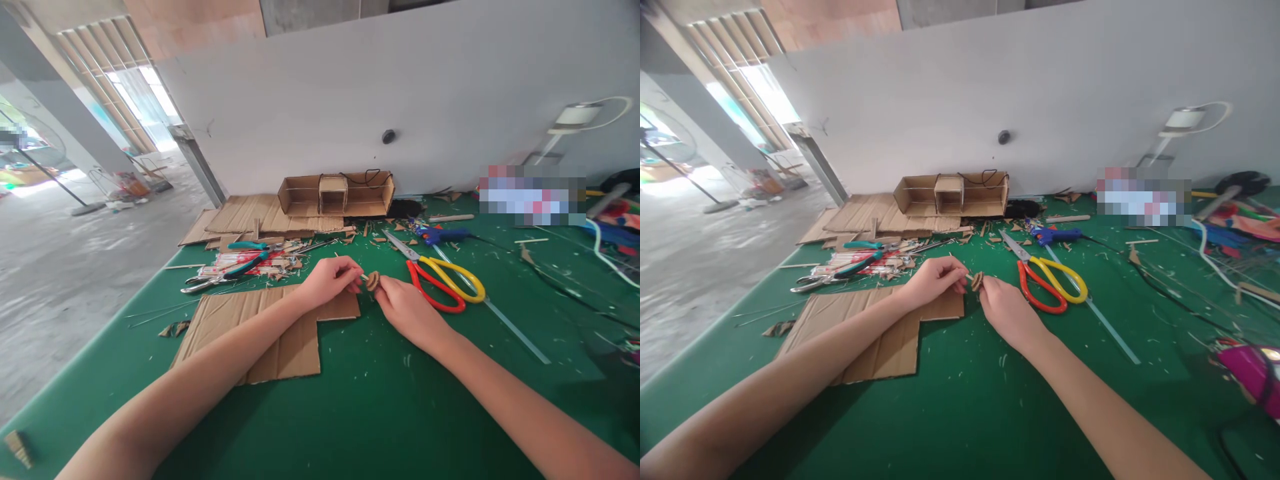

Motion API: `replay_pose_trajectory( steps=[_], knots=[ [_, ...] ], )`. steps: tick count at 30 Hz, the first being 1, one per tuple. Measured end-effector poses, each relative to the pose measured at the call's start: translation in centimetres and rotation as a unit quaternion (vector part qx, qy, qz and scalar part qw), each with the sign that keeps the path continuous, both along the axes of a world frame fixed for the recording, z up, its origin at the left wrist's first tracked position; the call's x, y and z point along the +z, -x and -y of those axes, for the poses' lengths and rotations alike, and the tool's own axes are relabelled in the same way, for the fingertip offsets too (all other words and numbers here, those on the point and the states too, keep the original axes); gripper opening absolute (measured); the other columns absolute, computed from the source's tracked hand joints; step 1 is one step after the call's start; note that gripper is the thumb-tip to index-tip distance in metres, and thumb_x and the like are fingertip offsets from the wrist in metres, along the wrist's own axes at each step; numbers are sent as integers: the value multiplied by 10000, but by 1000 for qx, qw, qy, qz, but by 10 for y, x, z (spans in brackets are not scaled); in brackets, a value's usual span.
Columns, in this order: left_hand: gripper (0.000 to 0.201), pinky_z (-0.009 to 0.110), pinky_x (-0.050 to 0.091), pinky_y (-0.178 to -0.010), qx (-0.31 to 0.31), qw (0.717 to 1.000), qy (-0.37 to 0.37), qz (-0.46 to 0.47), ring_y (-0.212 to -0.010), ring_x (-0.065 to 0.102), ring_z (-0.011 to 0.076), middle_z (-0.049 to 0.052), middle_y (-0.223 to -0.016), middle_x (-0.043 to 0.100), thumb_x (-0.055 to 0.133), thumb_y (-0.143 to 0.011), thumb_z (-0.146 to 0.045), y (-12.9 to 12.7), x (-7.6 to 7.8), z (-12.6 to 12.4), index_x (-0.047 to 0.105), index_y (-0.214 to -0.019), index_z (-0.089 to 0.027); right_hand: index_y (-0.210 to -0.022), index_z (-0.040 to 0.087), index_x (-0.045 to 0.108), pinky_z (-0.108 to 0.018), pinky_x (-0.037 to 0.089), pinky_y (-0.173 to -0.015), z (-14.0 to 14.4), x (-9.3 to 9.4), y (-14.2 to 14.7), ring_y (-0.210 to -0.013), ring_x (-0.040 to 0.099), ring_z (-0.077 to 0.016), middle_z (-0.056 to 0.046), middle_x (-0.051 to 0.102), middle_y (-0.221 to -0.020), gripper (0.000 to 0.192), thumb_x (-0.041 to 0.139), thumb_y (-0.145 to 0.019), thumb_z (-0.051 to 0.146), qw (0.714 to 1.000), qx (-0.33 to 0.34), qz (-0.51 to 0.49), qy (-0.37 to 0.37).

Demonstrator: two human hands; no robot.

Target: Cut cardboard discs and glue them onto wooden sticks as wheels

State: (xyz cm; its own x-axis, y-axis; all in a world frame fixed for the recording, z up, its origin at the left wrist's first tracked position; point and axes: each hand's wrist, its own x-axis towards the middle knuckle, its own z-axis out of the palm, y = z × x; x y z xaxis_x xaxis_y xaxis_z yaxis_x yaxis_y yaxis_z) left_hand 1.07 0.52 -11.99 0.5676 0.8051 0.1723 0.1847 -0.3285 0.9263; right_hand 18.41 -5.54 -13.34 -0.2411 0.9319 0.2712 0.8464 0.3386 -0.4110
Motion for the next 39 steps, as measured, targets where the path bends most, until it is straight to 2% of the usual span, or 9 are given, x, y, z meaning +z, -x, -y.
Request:
replay_pose_trajectory(
  steps=[7, 12, 18, 27, 39],
  knots=[
    [212, 221, 535, -601, 0, 1000, -2, 9, -603, 646, 103, 40, -671, 641, 527, -843, -307, 1, 1, 2, 579, -804, -106, -767, 195, 440, -257, 330, -583, 2, 5, 2, -682, 567, -174, -38, 592, -736, 145, 362, -884, 159, 1000, -5, 24, -3],
    [237, 245, 551, -613, -10, 998, 53, 38, -607, 656, 117, 45, -681, 643, 548, -832, -334, 1, 0, -1, 562, -812, -98, -794, 189, 443, -253, 328, -562, 2, 6, 2, -671, 574, -172, -56, 610, -764, 201, 298, -932, 193, 998, 23, 47, 22],
    [264, 253, 558, -607, -10, 993, 105, 49, -608, 664, 128, 48, -684, 648, 568, -818, -358, 0, 0, -4, 552, -808, -95, -809, 183, 448, -257, 320, -552, 5, 5, 2, -647, 567, -171, -57, 610, -758, 202, 294, -939, 175, 997, 12, 73, 6],
    [253, 247, 557, -609, -16, 993, 113, 39, -618, 664, 124, 42, -684, 648, 571, -818, -347, 2, 4, -1, 550, -794, -97, -831, 169, 462, -273, 295, -540, 5, 2, 4, -662, 589, -182, -62, 618, -762, 196, 302, -942, 194, 992, 26, 117, -33],
    [272, 247, 552, -609, -30, 993, 111, 29, -616, 658, 120, 44, -683, 645, 562, -819, -371, 3, 3, -1, 556, -798, -100, -812, 165, 473, -283, 288, -538, 6, 3, 4, -639, 581, -184, -66, 615, -718, 224, 287, -936, 185, 989, 47, 124, -58]
  ],
)
